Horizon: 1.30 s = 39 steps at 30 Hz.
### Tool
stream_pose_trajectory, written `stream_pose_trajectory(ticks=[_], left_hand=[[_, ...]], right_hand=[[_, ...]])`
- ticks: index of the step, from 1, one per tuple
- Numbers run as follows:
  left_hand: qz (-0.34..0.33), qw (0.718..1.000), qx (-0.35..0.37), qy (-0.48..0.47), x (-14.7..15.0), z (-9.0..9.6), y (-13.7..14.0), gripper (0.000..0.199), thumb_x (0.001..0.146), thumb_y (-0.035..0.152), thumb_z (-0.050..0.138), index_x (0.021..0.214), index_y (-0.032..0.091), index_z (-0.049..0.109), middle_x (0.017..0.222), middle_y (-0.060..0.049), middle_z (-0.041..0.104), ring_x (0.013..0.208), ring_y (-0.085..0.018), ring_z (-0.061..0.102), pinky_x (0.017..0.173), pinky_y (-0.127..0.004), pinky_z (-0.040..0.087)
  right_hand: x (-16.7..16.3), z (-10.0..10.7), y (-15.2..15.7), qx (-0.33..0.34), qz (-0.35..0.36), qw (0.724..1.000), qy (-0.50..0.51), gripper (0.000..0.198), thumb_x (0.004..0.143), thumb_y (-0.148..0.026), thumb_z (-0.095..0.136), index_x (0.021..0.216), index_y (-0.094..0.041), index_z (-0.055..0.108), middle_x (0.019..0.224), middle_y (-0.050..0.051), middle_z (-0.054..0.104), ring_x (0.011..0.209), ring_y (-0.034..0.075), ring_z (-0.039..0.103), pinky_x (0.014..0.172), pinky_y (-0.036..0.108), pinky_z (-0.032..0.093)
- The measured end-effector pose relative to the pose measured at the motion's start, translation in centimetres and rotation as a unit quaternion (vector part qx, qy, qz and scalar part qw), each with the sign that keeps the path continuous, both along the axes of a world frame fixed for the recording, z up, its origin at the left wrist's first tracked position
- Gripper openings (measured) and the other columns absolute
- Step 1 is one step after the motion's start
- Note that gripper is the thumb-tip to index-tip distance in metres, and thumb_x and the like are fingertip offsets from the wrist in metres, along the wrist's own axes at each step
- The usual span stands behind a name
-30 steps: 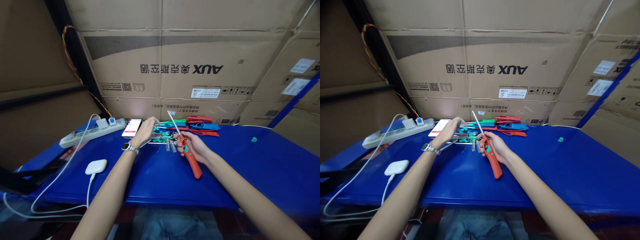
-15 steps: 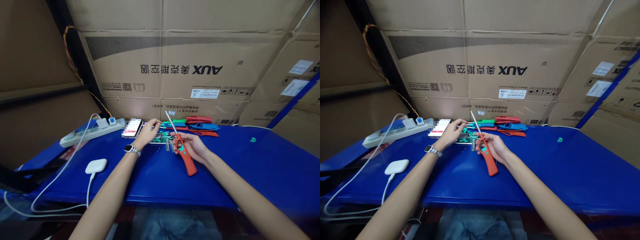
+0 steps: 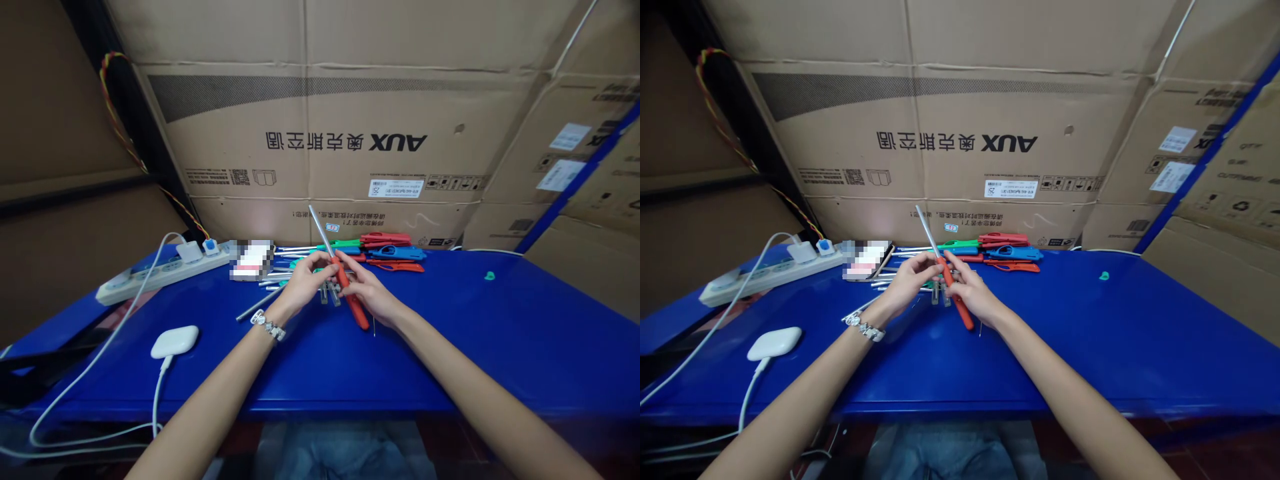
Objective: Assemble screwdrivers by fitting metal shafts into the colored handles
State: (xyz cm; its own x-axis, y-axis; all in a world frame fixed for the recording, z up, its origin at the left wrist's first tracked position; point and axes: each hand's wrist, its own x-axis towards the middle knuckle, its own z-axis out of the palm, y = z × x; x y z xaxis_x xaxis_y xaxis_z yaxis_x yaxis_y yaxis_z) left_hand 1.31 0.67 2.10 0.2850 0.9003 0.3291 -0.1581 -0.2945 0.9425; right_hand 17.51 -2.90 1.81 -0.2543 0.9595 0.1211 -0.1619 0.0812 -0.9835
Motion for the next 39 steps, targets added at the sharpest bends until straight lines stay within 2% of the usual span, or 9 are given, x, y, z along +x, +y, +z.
stream_pose_trajectory(ticks=[2,6,10,14,20,24,32,36,39], left_hand=[[0.021,0.999,-0.012,-0.026,-0.4,0.0,0.2,0.022,0.07,0.031,0.077,0.082,0.017,0.066,0.083,0.0,0.065,0.077,-0.014,0.061,0.073,-0.026,0.051],[0.033,0.997,-0.038,-0.061,-0.4,-0.2,0.4,0.023,0.069,0.029,0.077,0.083,0.016,0.064,0.084,0.0,0.064,0.078,-0.013,0.062,0.077,-0.028,0.053],[0.02,0.997,-0.021,-0.075,0.2,-0.8,0.2,0.027,0.066,0.018,0.074,0.09,0.018,0.06,0.091,0.0,0.065,0.086,-0.014,0.062,0.079,-0.026,0.05],[0.024,0.997,0.002,-0.072,0.6,-0.9,0.0,0.03,0.065,0.014,0.074,0.089,0.019,0.057,0.092,0.0,0.064,0.092,-0.014,0.061,0.086,-0.025,0.048],[0.015,0.997,-0.023,-0.073,-0.1,0.1,0.2,0.013,0.075,0.025,0.065,0.085,0.018,0.062,0.088,-0.003,0.068,0.089,-0.018,0.066,0.081,-0.031,0.053],[0.022,0.998,-0.001,-0.062,-0.7,0.6,0.4,0.013,0.075,0.029,0.067,0.081,0.017,0.066,0.084,-0.004,0.07,0.087,-0.021,0.069,0.078,-0.032,0.055],[-0.007,0.999,0.011,-0.036,-1.2,0.2,0.6,0.019,0.072,0.028,0.073,0.085,0.017,0.066,0.082,-0.004,0.071,0.086,-0.021,0.07,0.08,-0.032,0.053],[-0.017,0.999,0.007,-0.039,-0.7,-0.3,0.4,0.03,0.066,0.016,0.075,0.093,0.019,0.062,0.089,-0.002,0.069,0.092,-0.017,0.065,0.084,-0.028,0.05],[-0.011,0.999,-0.005,-0.04,0.0,-0.5,-0.2,0.037,0.063,0.01,0.071,0.097,0.02,0.06,0.092,0.0,0.065,0.093,-0.015,0.062,0.079,-0.023,0.049]], right_hand=[[0.1,0.0,0.1,0.003,0.018,0.999,-0.03,0.068,0.069,-0.013,0.07,0.134,-0.029,0.058,0.112,0.004,0.067,0.086,0.017,0.066,0.069,0.028,0.055],[0.2,0.0,0.2,0.017,0.044,0.998,-0.052,0.053,0.074,-0.025,0.077,0.125,-0.018,0.062,0.091,0.004,0.07,0.074,0.016,0.069,0.067,0.03,0.057],[0.2,-0.3,0.5,0.017,0.001,0.999,-0.045,0.054,0.068,-0.024,0.082,0.119,-0.017,0.064,0.095,0.004,0.072,0.072,0.016,0.071,0.07,0.032,0.059],[0.2,-0.5,0.6,0.021,-0.012,0.998,-0.058,0.053,0.066,-0.025,0.084,0.115,-0.018,0.065,0.09,0.003,0.073,0.07,0.017,0.071,0.07,0.033,0.06],[0.0,0.0,0.1,0.028,0.019,0.998,-0.057,0.057,0.069,-0.031,0.084,0.119,-0.017,0.062,0.087,0.004,0.072,0.067,0.017,0.071,0.067,0.033,0.06],[0.0,0.2,-0.1,0.024,0.025,0.998,-0.049,0.059,0.067,-0.032,0.085,0.12,-0.016,0.061,0.084,0.003,0.071,0.068,0.018,0.071,0.066,0.034,0.06],[-0.2,0.0,-0.1,0.024,0.017,0.998,-0.056,0.061,0.065,-0.03,0.086,0.119,-0.016,0.061,0.084,0.003,0.072,0.066,0.018,0.071,0.066,0.034,0.06],[-0.2,-0.2,0.0,0.024,-0.004,0.998,-0.052,0.06,0.064,-0.03,0.086,0.118,-0.017,0.062,0.088,0.003,0.072,0.066,0.018,0.072,0.066,0.033,0.06],[-0.1,-0.4,0.3,0.026,-0.011,0.998,-0.05,0.061,0.064,-0.032,0.085,0.118,-0.017,0.062,0.089,0.003,0.072,0.068,0.018,0.072,0.068,0.034,0.061]])
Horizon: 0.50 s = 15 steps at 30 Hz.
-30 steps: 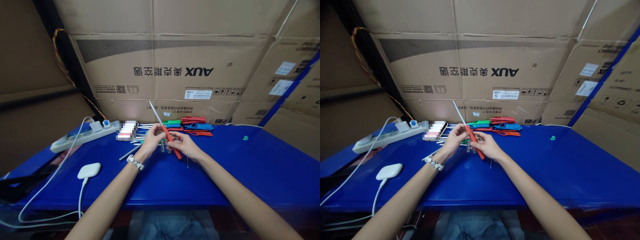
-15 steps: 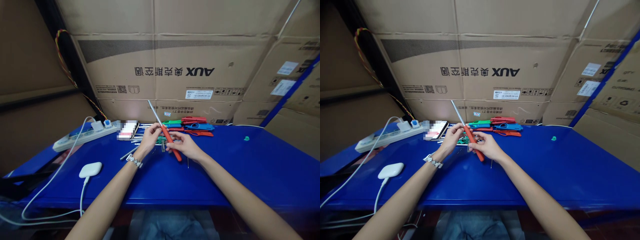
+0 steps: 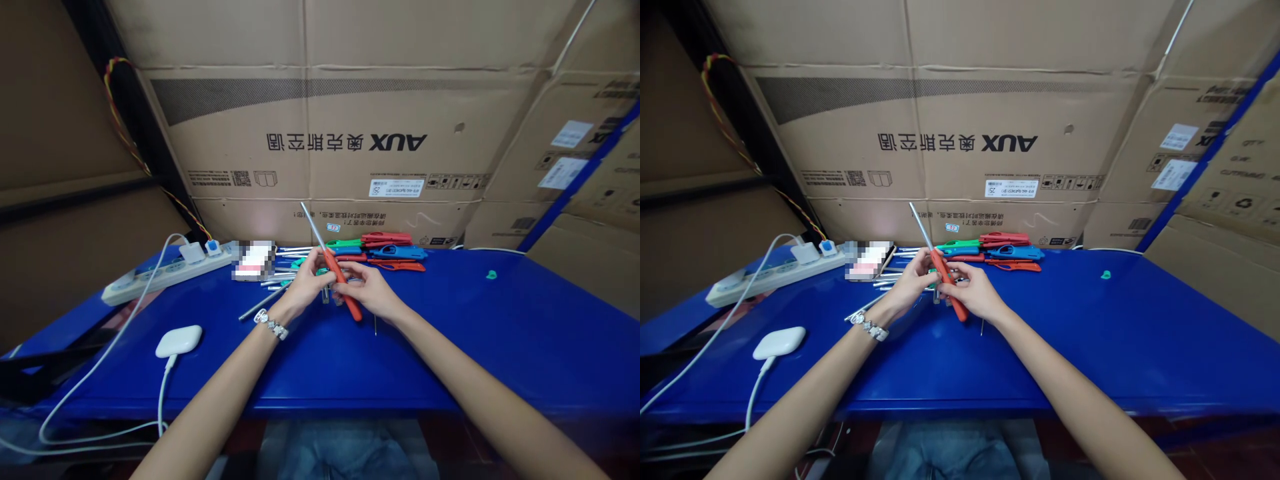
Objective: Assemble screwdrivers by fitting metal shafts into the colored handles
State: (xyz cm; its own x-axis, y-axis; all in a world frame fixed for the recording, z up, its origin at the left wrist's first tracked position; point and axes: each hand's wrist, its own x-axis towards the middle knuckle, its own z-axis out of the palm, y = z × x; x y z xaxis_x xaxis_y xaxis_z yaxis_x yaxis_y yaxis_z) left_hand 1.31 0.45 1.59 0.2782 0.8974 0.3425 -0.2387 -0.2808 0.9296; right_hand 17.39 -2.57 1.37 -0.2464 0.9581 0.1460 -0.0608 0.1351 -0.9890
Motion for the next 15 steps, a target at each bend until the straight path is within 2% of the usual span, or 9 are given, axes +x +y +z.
stream_pose_trajectory(ticks=[4,6,10,15], left_hand=[[-0.014,0.998,-0.062,0.014,0.7,-0.1,-0.9,0.041,0.063,0.012,0.067,0.101,0.02,0.056,0.089,0.001,0.061,0.073,-0.011,0.06,0.059,-0.02,0.047],[-0.021,0.996,-0.082,0.02,1.0,-0.2,-1.0,0.042,0.064,0.013,0.066,0.103,0.02,0.053,0.086,0.002,0.06,0.063,-0.009,0.056,0.055,-0.02,0.045],[0.003,0.997,-0.072,0.023,1.1,-0.4,-0.9,0.038,0.065,0.013,0.064,0.101,0.02,0.054,0.087,0.001,0.061,0.067,-0.01,0.058,0.055,-0.019,0.047],[0.036,0.997,-0.073,0.013,1.0,0.3,-0.7,0.027,0.069,0.02,0.061,0.096,0.017,0.057,0.08,-0.001,0.061,0.067,-0.012,0.06,0.053,-0.02,0.047]], right_hand=[[0.2,-0.4,0.4,-0.003,0.004,1.0,0.002,0.064,0.062,-0.033,0.087,0.119,-0.016,0.063,0.091,0.004,0.072,0.072,0.02,0.072,0.07,0.035,0.061],[0.3,-0.5,0.4,-0.004,0.016,1.0,-0.003,0.065,0.062,-0.032,0.086,0.121,-0.016,0.063,0.095,0.006,0.072,0.075,0.02,0.072,0.073,0.035,0.061],[0.6,0.1,0.1,-0.003,0.042,0.999,-0.013,0.061,0.068,-0.028,0.082,0.125,-0.017,0.063,0.104,0.007,0.073,0.083,0.02,0.072,0.081,0.035,0.059],[0.5,0.5,-0.1,-0.01,0.038,0.999,-0.005,0.06,0.07,-0.026,0.079,0.127,-0.019,0.063,0.11,0.007,0.073,0.084,0.021,0.073,0.083,0.038,0.058]])
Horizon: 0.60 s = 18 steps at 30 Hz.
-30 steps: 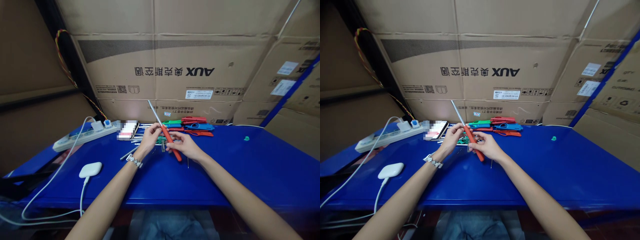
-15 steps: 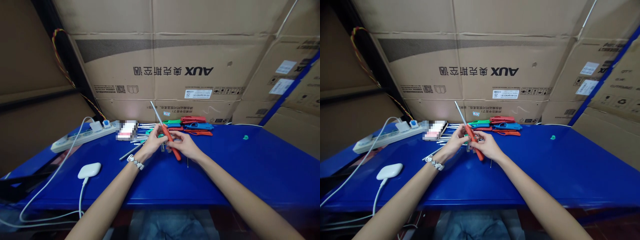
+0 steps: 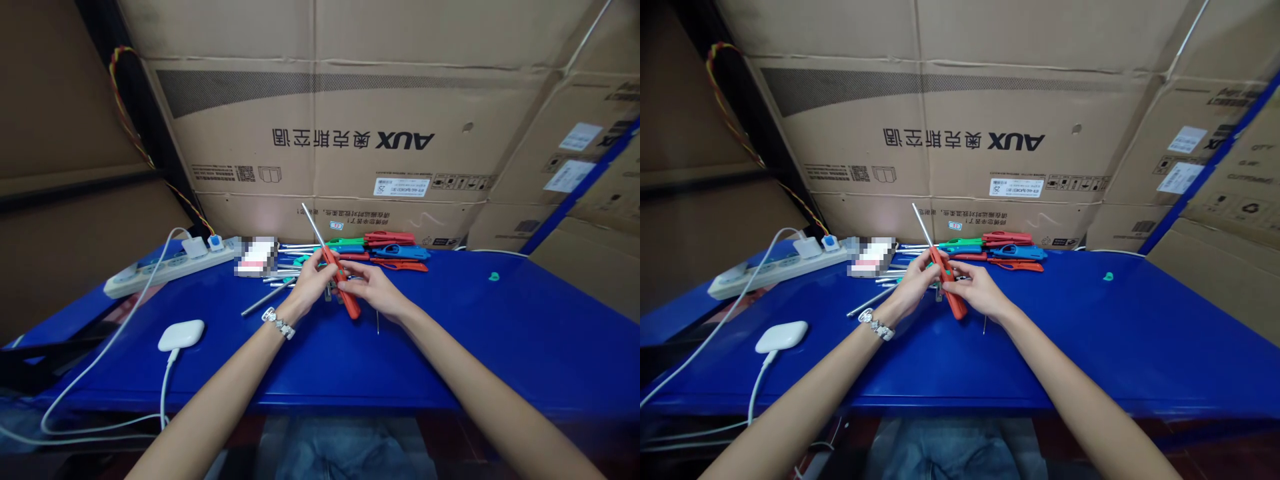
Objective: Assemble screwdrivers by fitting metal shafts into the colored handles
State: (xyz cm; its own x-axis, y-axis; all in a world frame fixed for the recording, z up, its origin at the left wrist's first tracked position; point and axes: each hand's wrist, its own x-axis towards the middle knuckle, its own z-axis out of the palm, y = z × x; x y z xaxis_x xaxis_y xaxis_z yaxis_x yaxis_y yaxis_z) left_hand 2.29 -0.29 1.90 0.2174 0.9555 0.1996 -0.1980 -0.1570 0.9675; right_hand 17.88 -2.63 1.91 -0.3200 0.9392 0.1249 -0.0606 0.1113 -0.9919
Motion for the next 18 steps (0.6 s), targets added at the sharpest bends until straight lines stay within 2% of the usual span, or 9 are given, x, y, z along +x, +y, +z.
stream_pose_trajectory(ticks=[2,6,8,14,18], left_hand=[[-0.009,1.0,-0.003,-0.003,0.0,0.1,-0.1,0.029,0.069,0.021,0.062,0.098,0.017,0.057,0.081,-0.001,0.062,0.068,-0.013,0.06,0.052,-0.02,0.046],[-0.054,0.998,-0.017,-0.007,0.0,-0.4,-0.1,0.045,0.065,0.014,0.065,0.109,0.019,0.056,0.092,-0.002,0.063,0.065,-0.008,0.056,0.054,-0.019,0.044],[-0.062,0.998,-0.019,-0.004,0.0,-0.6,-0.1,0.045,0.067,0.015,0.066,0.111,0.018,0.057,0.092,-0.002,0.063,0.063,-0.007,0.053,0.056,-0.02,0.044],[-0.059,0.998,0.025,0.014,-0.6,0.2,0.1,0.035,0.072,0.025,0.071,0.104,0.017,0.06,0.092,-0.003,0.066,0.079,-0.013,0.062,0.07,-0.024,0.05],[-0.039,0.997,0.046,0.043,-1.3,0.8,0.2,0.037,0.077,0.043,0.072,0.101,0.017,0.062,0.094,-0.005,0.069,0.084,-0.017,0.065,0.075,-0.028,0.052]], right_hand=[[0.0,0.0,0.1,-0.004,-0.001,1.0,0.006,0.061,0.07,-0.026,0.08,0.128,-0.019,0.063,0.109,0.007,0.073,0.085,0.022,0.074,0.083,0.04,0.058],[0.3,-0.1,0.3,-0.008,0.003,1.0,0.011,0.066,0.069,-0.027,0.08,0.131,-0.017,0.061,0.104,0.007,0.075,0.085,0.021,0.074,0.087,0.039,0.058],[0.4,-0.1,0.3,-0.005,0.01,1.0,0.009,0.067,0.07,-0.026,0.08,0.132,-0.016,0.059,0.102,0.007,0.075,0.084,0.02,0.073,0.086,0.037,0.058],[0.2,0.1,-0.1,0.008,0.011,1.0,-0.026,0.079,0.067,-0.022,0.082,0.138,-0.023,0.049,0.105,0.007,0.071,0.072,0.018,0.072,0.058,0.03,0.061],[0.3,-0.2,0.0,0.016,0.012,1.0,-0.015,0.068,0.068,-0.025,0.082,0.127,-0.023,0.049,0.09,0.002,0.071,0.066,0.016,0.071,0.061,0.031,0.06]])
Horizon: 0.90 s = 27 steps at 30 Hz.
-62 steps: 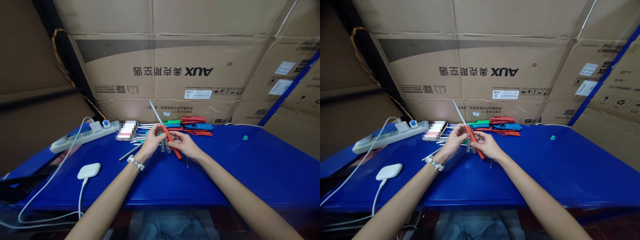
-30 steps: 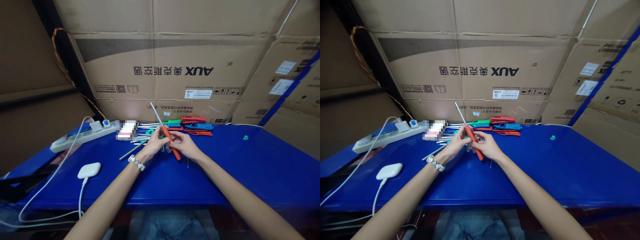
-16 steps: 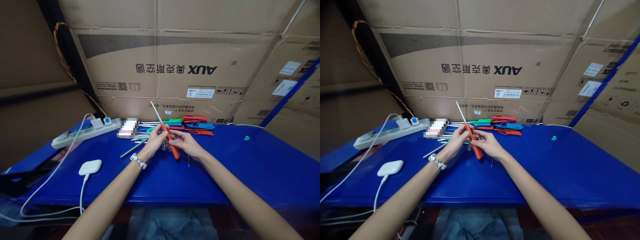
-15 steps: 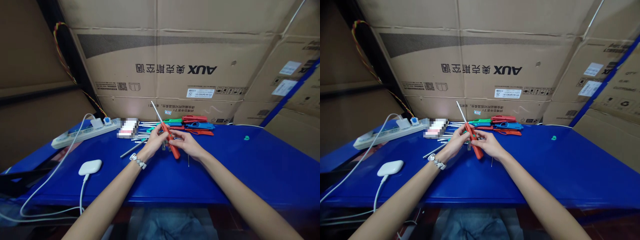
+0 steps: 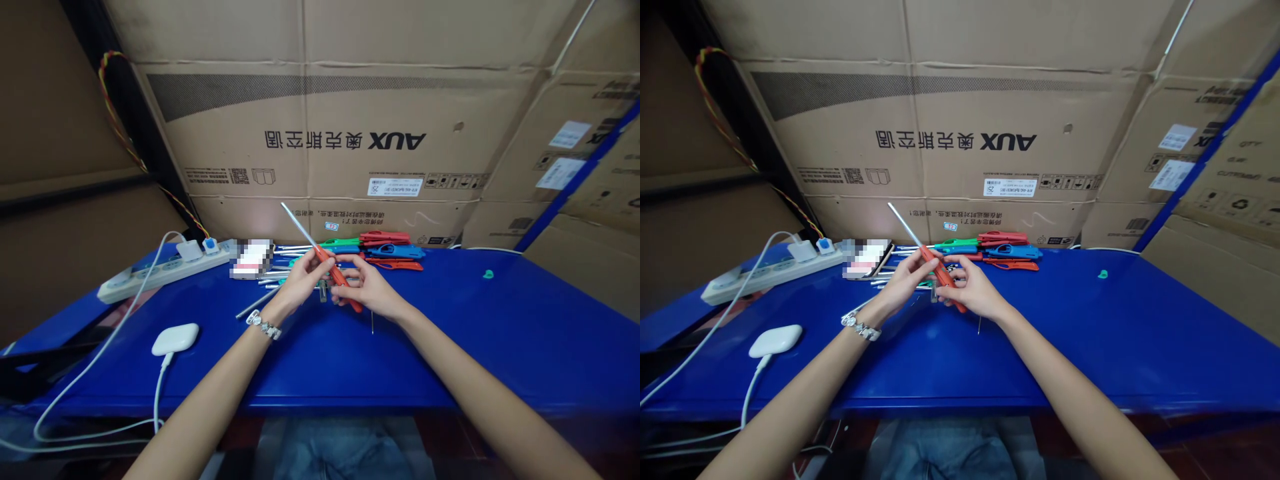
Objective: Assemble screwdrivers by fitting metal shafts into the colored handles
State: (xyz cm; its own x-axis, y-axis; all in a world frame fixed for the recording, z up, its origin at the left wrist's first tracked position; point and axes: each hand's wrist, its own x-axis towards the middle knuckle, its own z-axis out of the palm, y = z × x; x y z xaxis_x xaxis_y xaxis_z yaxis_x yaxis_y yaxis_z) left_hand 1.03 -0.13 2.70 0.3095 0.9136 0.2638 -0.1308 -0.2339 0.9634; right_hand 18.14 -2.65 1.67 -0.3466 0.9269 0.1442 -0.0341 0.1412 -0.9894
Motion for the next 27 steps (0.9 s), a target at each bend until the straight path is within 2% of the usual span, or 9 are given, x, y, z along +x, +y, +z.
stream_pose_trajectory(ticks=[3,6,8,11,14,17,19,22,27], left_hand=[[0.027,1.0,0.004,0.014,-1.0,-0.3,-0.6,0.044,0.078,0.052,0.07,0.103,0.016,0.063,0.102,-0.008,0.071,0.095,-0.021,0.067,0.081,-0.032,0.053],[0.048,0.992,-0.004,0.115,-2.9,-0.7,-2.6,0.049,0.083,0.061,0.059,0.102,0.015,0.066,0.096,-0.009,0.073,0.089,-0.022,0.068,0.078,-0.032,0.053],[0.094,0.955,0.017,0.279,-4.5,-0.7,-4.5,0.048,0.084,0.062,0.057,0.086,0.016,0.068,0.078,-0.006,0.072,0.073,-0.02,0.066,0.068,-0.03,0.049],[0.182,0.859,0.074,0.473,-6.1,0.1,-7.2,0.057,0.086,0.064,0.051,0.053,0.018,0.054,0.05,-0.002,0.057,0.051,-0.016,0.053,0.054,-0.028,0.035],[0.125,0.843,0.174,0.494,-6.1,1.1,-8.3,0.045,0.088,0.055,0.055,0.062,0.019,0.056,0.059,0.0,0.061,0.056,-0.015,0.053,0.056,-0.027,0.035],[0.048,0.827,0.274,0.488,-4.8,1.4,-7.5,0.025,0.086,0.043,0.064,0.078,0.02,0.06,0.081,-0.002,0.067,0.079,-0.019,0.06,0.069,-0.028,0.042],[0.015,0.808,0.311,0.5,-3.8,0.9,-6.5,0.021,0.082,0.039,0.07,0.086,0.02,0.061,0.092,-0.003,0.067,0.09,-0.022,0.06,0.077,-0.031,0.044],[-0.01,0.788,0.323,0.525,-2.8,-0.1,-5.1,0.021,0.081,0.034,0.071,0.093,0.02,0.062,0.1,-0.006,0.064,0.093,-0.024,0.06,0.079,-0.034,0.045],[-0.029,0.784,0.317,0.532,-2.4,-0.7,-3.7,0.018,0.082,0.032,0.07,0.093,0.021,0.062,0.098,-0.005,0.063,0.09,-0.023,0.06,0.078,-0.033,0.044]], right_hand=[[0.5,-0.4,-0.2,0.011,-0.018,0.999,-0.029,0.052,0.069,-0.032,0.082,0.111,-0.021,0.054,0.078,0.0,0.07,0.063,0.017,0.069,0.059,0.031,0.057],[1.3,-0.7,-1.2,0.062,-0.037,0.991,-0.111,0.036,0.072,-0.033,0.079,0.1,-0.018,0.061,0.088,0.004,0.073,0.075,0.019,0.07,0.071,0.034,0.057],[1.7,-0.8,-2.1,0.106,-0.045,0.978,-0.174,0.03,0.076,-0.03,0.076,0.101,-0.018,0.065,0.098,0.005,0.074,0.087,0.021,0.07,0.081,0.036,0.054],[1.8,-0.7,-3.1,0.151,-0.043,0.952,-0.264,0.026,0.08,-0.026,0.071,0.105,-0.019,0.066,0.101,0.004,0.073,0.09,0.021,0.068,0.084,0.035,0.051],[1.4,-0.9,-3.5,0.182,-0.023,0.928,-0.324,0.026,0.082,-0.022,0.068,0.107,-0.019,0.066,0.098,0.004,0.072,0.087,0.02,0.066,0.082,0.033,0.049],[1.0,-1.5,-3.4,0.221,-0.014,0.915,-0.336,0.026,0.082,-0.019,0.067,0.108,-0.019,0.064,0.101,0.005,0.068,0.091,0.02,0.063,0.084,0.033,0.047],[0.9,-1.9,-3.2,0.239,-0.011,0.909,-0.342,0.027,0.082,-0.019,0.067,0.109,-0.019,0.064,0.102,0.006,0.064,0.093,0.02,0.061,0.085,0.033,0.046],[0.8,-2.5,-3.1,0.248,-0.003,0.902,-0.354,0.024,0.085,-0.021,0.064,0.109,-0.02,0.064,0.102,0.007,0.059,0.094,0.021,0.058,0.086,0.035,0.046],[1.6,-2.2,-2.9,0.271,-0.045,0.887,-0.371,0.027,0.086,-0.027,0.064,0.113,-0.023,0.064,0.108,0.008,0.061,0.107,0.025,0.054,0.097,0.044,0.04]])
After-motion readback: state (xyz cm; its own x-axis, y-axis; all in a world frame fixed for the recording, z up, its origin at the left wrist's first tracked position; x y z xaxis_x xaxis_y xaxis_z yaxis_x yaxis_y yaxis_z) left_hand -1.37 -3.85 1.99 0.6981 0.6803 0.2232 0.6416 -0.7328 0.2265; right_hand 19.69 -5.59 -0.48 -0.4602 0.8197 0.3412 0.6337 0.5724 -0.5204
